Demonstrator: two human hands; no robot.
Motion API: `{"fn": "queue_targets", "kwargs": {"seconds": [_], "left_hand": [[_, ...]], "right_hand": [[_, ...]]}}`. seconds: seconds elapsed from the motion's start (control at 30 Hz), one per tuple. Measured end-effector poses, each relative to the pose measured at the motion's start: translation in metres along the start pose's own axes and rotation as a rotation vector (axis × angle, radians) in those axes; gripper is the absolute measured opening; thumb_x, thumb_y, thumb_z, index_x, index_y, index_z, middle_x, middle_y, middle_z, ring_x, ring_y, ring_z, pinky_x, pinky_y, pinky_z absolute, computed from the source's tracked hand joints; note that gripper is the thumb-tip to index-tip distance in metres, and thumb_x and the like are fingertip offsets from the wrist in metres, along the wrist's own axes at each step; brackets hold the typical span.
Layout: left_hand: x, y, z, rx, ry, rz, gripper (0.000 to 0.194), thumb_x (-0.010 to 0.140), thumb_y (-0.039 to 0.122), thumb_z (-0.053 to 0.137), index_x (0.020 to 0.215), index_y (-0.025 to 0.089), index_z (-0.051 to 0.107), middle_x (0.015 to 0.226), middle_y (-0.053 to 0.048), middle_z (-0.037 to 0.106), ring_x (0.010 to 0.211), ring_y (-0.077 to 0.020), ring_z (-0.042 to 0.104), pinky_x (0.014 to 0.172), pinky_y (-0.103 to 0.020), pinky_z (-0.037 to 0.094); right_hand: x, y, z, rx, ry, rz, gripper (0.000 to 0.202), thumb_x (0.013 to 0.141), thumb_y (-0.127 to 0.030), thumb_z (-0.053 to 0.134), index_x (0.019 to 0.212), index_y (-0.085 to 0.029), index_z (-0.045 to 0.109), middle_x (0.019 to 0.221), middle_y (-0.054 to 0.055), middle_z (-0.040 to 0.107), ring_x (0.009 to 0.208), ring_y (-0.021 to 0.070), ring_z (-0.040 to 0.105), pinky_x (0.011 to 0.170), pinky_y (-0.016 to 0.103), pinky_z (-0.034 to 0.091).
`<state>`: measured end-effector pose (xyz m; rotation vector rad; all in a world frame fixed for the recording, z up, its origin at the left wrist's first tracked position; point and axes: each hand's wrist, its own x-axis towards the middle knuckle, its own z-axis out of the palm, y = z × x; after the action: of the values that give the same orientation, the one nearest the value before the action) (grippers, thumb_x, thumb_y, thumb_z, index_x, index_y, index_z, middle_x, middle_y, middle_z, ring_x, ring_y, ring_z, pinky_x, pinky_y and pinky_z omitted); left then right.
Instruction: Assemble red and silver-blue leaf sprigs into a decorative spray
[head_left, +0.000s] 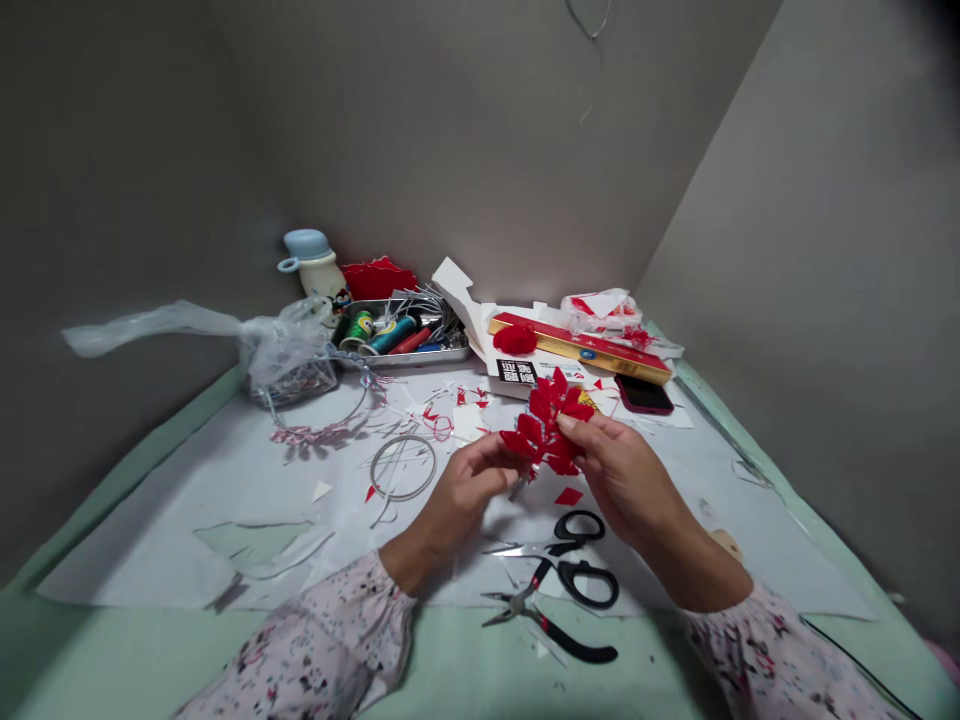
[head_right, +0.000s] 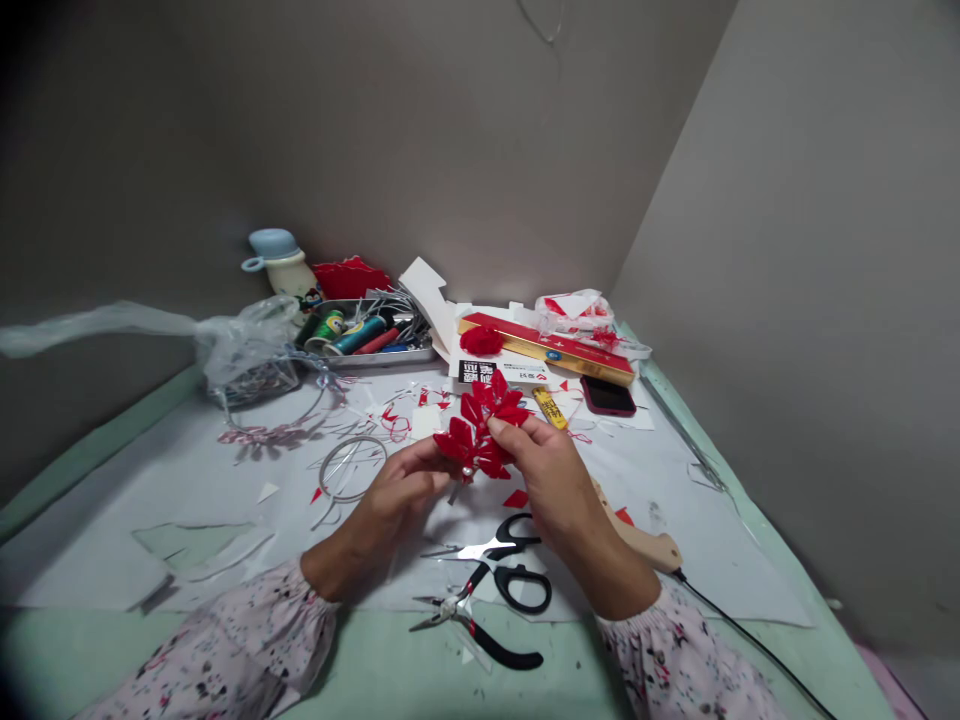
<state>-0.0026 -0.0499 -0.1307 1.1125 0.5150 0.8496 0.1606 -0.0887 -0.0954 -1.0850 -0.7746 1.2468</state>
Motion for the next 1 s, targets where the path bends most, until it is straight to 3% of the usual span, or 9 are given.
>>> {"fn": "queue_targets", "kwargs": {"seconds": [0.27,0.4,0.53,0.67,0.8,0.9,1.0], "left_hand": [[0.0,-0.003,0.0,0.286,0.043,-0.005,0.014,0.074,0.024,0.075,0.087,0.018,0.074,0.087,-0.007,0.072,0.08,-0.0192,0.062,0.076,-0.035,0.047],[0.001,-0.003,0.001,0.325,0.088,0.027,0.013,0.075,0.026,0.075,0.086,0.018,0.075,0.086,-0.006,0.073,0.077,-0.0178,0.062,0.072,-0.032,0.047],[0.003,-0.001,0.001,0.319,0.193,0.033,0.015,0.073,0.024,0.076,0.087,0.019,0.076,0.084,-0.004,0.072,0.072,-0.0147,0.061,0.067,-0.028,0.047],[0.004,-0.002,0.0,0.307,0.222,0.024,0.017,0.073,0.024,0.076,0.089,0.019,0.077,0.084,-0.003,0.072,0.07,-0.013,0.06,0.066,-0.027,0.047],[0.005,-0.002,-0.001,0.316,0.252,0.054,0.015,0.074,0.023,0.076,0.088,0.021,0.078,0.084,-0.002,0.071,0.074,-0.0132,0.06,0.067,-0.026,0.046],[0.005,-0.002,-0.001,0.303,0.262,0.055,0.017,0.074,0.022,0.076,0.09,0.021,0.077,0.082,-0.002,0.071,0.073,-0.0133,0.06,0.067,-0.026,0.046],[0.006,-0.001,0.0,0.287,0.262,0.044,0.018,0.073,0.023,0.076,0.091,0.019,0.077,0.08,-0.002,0.071,0.073,-0.0138,0.061,0.067,-0.027,0.047]], "right_hand": [[0.001,-0.005,-0.004,0.029,-0.018,0.002,0.017,0.078,-0.037,0.073,0.073,-0.021,0.068,0.07,0.001,0.067,0.068,0.0173,0.058,0.072,0.032,0.046],[0.003,-0.006,-0.009,-0.1,-0.064,-0.034,0.025,0.082,-0.047,0.068,0.081,-0.022,0.068,0.073,0.001,0.066,0.074,0.0188,0.059,0.071,0.032,0.046],[0.003,-0.017,-0.022,-0.346,0.106,-0.163,0.038,0.085,-0.056,0.06,0.102,-0.023,0.068,0.096,0.005,0.07,0.088,0.0207,0.062,0.08,0.034,0.047],[-0.01,-0.035,-0.054,-0.842,0.229,-0.288,0.032,0.086,-0.048,0.057,0.107,-0.025,0.063,0.113,0.006,0.068,0.098,0.0237,0.062,0.084,0.037,0.046],[-0.037,-0.037,-0.105,-1.462,0.143,-0.171,0.024,0.084,-0.035,0.053,0.104,-0.025,0.063,0.104,0.007,0.07,0.089,0.0272,0.065,0.075,0.04,0.047],[-0.055,-0.026,-0.137,-1.655,0.04,-0.058,0.027,0.082,-0.037,0.054,0.103,-0.024,0.065,0.105,0.01,0.07,0.09,0.0296,0.066,0.074,0.041,0.048],[-0.062,-0.013,-0.152,-1.752,-0.062,-0.01,0.027,0.085,-0.032,0.05,0.106,-0.024,0.065,0.103,0.012,0.069,0.086,0.0286,0.066,0.072,0.04,0.047]]}}
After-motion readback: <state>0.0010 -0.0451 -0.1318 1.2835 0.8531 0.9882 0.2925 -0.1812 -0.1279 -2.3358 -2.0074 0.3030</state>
